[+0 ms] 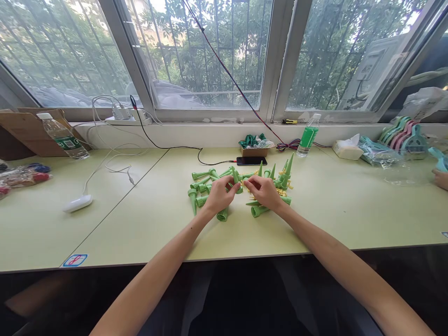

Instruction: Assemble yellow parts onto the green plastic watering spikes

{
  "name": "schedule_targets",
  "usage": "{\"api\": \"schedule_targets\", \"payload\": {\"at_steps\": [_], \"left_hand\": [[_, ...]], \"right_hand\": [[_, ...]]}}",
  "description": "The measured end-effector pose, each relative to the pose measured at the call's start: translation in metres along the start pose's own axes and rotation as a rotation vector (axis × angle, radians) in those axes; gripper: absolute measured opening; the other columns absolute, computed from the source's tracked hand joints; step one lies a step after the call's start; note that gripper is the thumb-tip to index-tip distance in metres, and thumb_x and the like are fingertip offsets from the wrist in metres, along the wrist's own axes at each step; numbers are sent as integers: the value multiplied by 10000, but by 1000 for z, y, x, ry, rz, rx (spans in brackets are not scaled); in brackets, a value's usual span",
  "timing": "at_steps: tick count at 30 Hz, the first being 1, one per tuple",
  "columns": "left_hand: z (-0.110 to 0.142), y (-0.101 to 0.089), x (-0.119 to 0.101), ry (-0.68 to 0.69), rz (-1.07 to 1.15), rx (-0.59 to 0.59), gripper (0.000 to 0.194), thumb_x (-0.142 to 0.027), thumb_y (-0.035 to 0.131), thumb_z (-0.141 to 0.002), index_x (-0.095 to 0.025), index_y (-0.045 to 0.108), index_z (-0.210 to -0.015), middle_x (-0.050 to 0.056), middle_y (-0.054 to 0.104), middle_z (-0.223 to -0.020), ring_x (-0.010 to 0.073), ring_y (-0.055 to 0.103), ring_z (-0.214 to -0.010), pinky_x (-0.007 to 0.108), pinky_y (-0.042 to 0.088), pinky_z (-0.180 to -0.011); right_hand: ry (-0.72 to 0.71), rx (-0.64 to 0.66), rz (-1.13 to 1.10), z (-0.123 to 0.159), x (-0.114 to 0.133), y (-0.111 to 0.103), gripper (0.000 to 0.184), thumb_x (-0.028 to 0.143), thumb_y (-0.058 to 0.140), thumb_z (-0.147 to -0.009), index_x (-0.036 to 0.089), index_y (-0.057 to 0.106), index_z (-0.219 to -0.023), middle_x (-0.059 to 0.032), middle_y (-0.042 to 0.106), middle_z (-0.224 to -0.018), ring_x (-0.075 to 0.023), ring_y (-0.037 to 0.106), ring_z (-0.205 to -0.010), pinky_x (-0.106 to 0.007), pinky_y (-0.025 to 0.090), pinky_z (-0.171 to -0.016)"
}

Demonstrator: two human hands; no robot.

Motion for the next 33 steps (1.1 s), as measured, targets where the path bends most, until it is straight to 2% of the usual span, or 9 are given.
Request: {"api": "schedule_targets", "payload": {"at_steps": [6,10,15,28,33], "left_hand": [[0,0,0,2,-11,5,234,-325,589,-881,-183,535,-703,2,581,-664,130,540,-612,256,408,-549],[0,0,0,4,-20,0,226,-322,586,-884,-182,551,-711,5,588,-671,134,549,-623,259,408,-553],[0,0,1,14,-38,-6,220,-323,589,-884,-186,560,-715,6,601,-676,138,555,-629,266,413,-567],[1,0,-2,71,-65,8,217,-301,586,-885,-190,517,-712,10,586,-700,141,542,-625,278,425,-581],[1,0,-1,80,-71,2,217,-297,585,-886,-193,507,-712,11,576,-695,143,537,-621,282,425,-583]], "right_hand": [[-1,11,-77,1,2,0,263,439,594,-917,184,634,-965,3,614,-672,-123,511,-551,-258,427,-567],[-29,24,-82,1,4,1,239,416,612,-900,188,634,-969,-14,635,-705,-142,556,-597,-271,463,-596],[-54,25,-44,1,2,1,187,374,597,-911,193,641,-913,-17,633,-700,-146,550,-607,-276,447,-595],[-26,51,17,0,0,2,399,510,529,-950,183,636,-746,3,582,-603,-120,447,-533,-265,358,-551],[-1,46,4,1,-3,3,360,524,544,-938,190,650,-857,16,582,-593,-122,461,-522,-258,376,-550]]}}
Point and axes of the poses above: each hand's wrist, its own z-axis away from the middle knuckle, its own y-axis out of the palm, x = y × z, the point moved 2 cm from there along -z, towards the middle knuckle
